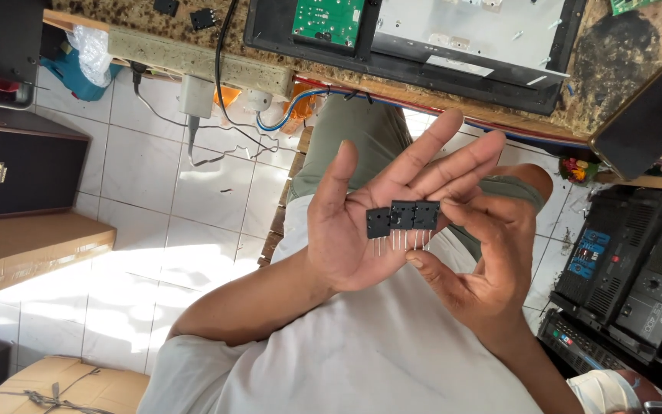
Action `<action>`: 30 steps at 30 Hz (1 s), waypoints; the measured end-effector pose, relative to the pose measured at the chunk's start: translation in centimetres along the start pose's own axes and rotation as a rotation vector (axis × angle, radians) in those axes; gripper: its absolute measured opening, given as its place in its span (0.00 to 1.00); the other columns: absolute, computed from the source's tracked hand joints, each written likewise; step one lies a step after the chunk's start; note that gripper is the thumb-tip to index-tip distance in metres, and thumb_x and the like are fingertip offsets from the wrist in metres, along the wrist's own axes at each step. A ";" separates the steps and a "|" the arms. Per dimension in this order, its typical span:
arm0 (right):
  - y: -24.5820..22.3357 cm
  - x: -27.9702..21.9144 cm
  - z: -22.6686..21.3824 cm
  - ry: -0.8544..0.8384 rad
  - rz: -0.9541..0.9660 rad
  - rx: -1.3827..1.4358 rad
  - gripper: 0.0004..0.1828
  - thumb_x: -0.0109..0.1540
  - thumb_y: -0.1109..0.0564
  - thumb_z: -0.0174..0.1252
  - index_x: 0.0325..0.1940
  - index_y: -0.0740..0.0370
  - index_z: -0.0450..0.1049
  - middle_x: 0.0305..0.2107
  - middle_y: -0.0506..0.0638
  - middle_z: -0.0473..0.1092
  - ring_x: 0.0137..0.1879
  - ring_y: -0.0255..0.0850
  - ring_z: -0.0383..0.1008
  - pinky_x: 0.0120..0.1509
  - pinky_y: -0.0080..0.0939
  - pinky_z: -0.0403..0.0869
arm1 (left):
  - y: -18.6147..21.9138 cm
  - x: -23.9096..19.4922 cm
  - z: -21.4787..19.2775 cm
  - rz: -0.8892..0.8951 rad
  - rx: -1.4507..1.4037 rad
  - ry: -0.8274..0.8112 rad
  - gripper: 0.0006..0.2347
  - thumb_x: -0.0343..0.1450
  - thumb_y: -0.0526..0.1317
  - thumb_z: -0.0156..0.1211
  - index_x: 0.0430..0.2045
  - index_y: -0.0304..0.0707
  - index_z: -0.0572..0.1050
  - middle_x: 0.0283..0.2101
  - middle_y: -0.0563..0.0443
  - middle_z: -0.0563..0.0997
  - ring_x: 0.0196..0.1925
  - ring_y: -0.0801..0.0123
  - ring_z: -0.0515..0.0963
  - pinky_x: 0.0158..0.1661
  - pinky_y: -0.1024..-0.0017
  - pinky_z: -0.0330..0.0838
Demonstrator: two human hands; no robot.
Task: The person sorts and organizes various small electronic components, including black transistors and a white component, on a cluttered workbench. They pick up components from the table, hold them in their hands to display them, and place them into a small yellow container.
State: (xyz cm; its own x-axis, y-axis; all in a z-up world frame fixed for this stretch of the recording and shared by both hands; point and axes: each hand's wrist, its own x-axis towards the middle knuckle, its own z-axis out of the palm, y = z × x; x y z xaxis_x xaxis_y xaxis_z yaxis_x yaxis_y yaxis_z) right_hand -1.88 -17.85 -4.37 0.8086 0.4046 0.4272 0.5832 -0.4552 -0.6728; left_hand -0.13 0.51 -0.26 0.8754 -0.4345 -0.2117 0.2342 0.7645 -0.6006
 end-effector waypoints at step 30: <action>2.5 3.3 4.4 0.075 -0.054 0.179 0.28 0.65 0.43 0.54 0.59 0.68 0.68 0.43 0.58 0.67 0.59 0.54 0.66 0.69 0.55 0.72 | 5.7 -0.5 -0.8 0.137 0.449 -0.111 0.41 0.69 0.63 0.33 0.77 0.37 0.45 0.80 0.26 0.42 0.84 0.43 0.41 0.76 0.44 0.37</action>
State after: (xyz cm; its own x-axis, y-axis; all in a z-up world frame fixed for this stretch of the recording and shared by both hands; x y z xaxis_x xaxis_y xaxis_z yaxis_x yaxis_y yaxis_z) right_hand 1.93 -14.16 -7.30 0.7837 0.3611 0.5053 0.6084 -0.2829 -0.7414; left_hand 0.45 4.74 -4.21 0.9451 -0.2807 -0.1676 0.2515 0.9518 -0.1756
